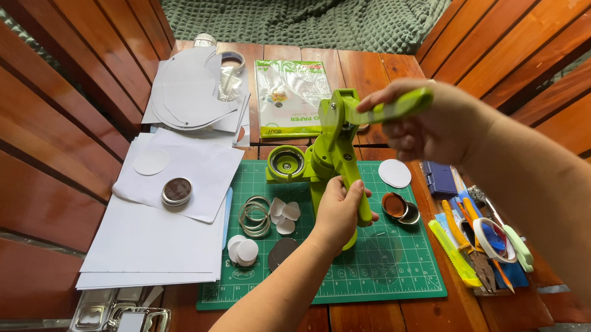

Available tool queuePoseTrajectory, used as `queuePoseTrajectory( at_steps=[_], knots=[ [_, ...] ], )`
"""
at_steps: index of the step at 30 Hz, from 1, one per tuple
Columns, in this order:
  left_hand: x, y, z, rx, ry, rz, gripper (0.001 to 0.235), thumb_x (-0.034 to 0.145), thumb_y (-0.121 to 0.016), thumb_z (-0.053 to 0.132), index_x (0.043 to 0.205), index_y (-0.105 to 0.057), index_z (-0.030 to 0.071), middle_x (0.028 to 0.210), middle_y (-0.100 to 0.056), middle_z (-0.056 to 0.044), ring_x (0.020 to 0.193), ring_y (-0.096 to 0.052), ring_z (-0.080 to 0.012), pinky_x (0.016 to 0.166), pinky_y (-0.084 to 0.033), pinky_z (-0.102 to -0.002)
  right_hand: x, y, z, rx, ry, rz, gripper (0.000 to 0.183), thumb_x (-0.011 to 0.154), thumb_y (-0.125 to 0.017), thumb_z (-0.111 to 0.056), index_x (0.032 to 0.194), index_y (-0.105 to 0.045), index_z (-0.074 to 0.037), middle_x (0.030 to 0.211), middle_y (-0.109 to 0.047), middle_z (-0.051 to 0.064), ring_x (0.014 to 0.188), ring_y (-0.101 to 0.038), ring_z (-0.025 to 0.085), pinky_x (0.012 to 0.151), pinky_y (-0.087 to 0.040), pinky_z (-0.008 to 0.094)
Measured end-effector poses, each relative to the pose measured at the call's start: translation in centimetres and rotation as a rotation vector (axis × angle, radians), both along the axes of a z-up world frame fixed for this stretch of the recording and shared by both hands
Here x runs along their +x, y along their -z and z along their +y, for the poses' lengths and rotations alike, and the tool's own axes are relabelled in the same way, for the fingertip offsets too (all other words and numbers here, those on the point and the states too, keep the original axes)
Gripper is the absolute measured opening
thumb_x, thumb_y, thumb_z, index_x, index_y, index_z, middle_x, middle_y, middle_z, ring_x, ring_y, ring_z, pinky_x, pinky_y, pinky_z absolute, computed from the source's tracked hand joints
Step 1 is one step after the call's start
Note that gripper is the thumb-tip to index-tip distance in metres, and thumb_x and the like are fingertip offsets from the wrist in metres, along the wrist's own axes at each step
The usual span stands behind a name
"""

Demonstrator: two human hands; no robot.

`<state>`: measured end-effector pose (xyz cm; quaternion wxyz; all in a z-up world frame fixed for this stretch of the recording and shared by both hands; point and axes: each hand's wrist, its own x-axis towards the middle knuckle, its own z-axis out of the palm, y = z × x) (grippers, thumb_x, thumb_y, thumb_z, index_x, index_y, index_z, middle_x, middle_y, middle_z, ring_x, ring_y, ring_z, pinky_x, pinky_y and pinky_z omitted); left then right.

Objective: The person uses a green manual badge-making press to assemble circular badges. They place a printed circular image into the press, add a metal backing, and operate the lever to press the components together. The finished badge is removed and inspected before repeating the process with another image.

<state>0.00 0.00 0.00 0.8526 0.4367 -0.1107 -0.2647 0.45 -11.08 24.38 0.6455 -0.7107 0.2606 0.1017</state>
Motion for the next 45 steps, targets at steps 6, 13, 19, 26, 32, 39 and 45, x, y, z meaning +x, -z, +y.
queuePoseTrajectory(
  at_steps=[6,13,19,26,32,39,45],
  knots=[
    [0.6,0.2,1.0,0.091,0.044,-0.064,0.05,0.108,-0.057,0.027,0.134,-0.037,-0.011,0.089,-0.066,-0.024,0.064,-0.072,-0.0382,0.055,-0.064,-0.048,2.8,0.7,-3.5,0.137,-0.067,-0.09,0.038,0.093,-0.056,-0.053,0.111,-0.07,-0.022,0.064,-0.034,-0.001,0.047,-0.041,0.012,0.051,-0.046,0.033],
    [2.9,-3.6,8.2,0.512,-0.255,-0.123,0.03,0.101,-0.052,0.031,0.12,-0.059,0.008,0.081,-0.055,-0.003,0.063,-0.049,-0.0126,0.054,-0.044,-0.026,-2.4,1.1,-2.4,0.047,0.031,-0.17,0.057,0.111,-0.024,-0.057,0.133,-0.054,-0.014,0.067,-0.044,0.008,0.055,-0.035,0.021,0.052,-0.034,0.035],
    [10.3,-0.3,11.3,0.745,-0.43,-0.127,0.044,0.097,-0.049,0.027,0.137,-0.056,0.011,0.136,-0.055,-0.011,0.125,-0.055,-0.0227,0.108,-0.046,-0.037,-7.0,7.6,-5.8,0.135,0.022,-0.106,0.05,0.1,-0.051,-0.038,0.144,-0.061,-0.019,0.067,-0.048,0.008,0.056,-0.044,0.018,0.058,-0.038,0.036],
    [12.5,1.3,9.3,0.758,-0.309,-0.06,0.066,0.1,-0.035,0.055,0.143,-0.058,0.01,0.144,-0.052,-0.013,0.133,-0.052,-0.0254,0.113,-0.041,-0.039,-10.9,12.4,-6.5,0.264,0.147,-0.031,0.045,0.098,-0.059,-0.032,0.138,-0.065,-0.01,0.072,-0.055,0.004,0.06,-0.052,0.015,0.062,-0.047,0.034],
    [12.5,3.2,6.9,0.594,-0.296,-0.018,0.062,0.102,-0.04,0.045,0.148,-0.053,0.007,0.152,-0.048,-0.01,0.144,-0.047,-0.0203,0.12,-0.039,-0.034,-12.4,14.9,-6.5,0.311,0.186,0.029,0.04,0.101,-0.054,-0.032,0.13,-0.07,-0.01,0.071,-0.05,0.007,0.062,-0.045,0.017,0.061,-0.04,0.036],
    [10.9,1.7,4.0,0.513,-0.193,-0.011,0.071,0.097,-0.033,0.058,0.14,-0.06,0.007,0.141,-0.056,-0.011,0.128,-0.059,-0.0237,0.107,-0.05,-0.039,-13.8,17.0,-6.8,0.409,0.232,0.06,0.04,0.101,-0.055,-0.03,0.132,-0.066,-0.008,0.072,-0.049,0.009,0.061,-0.044,0.018,0.061,-0.038,0.035],
    [10.5,1.4,2.5,0.505,-0.185,0.007,0.073,0.097,-0.032,0.058,0.14,-0.058,0.006,0.132,-0.064,-0.013,0.121,-0.061,-0.0252,0.103,-0.051,-0.039,-15.1,18.2,-7.1,0.413,0.257,0.072,0.041,0.1,-0.055,-0.03,0.132,-0.069,-0.008,0.073,-0.05,0.009,0.063,-0.044,0.019,0.062,-0.039,0.037]
  ],
)
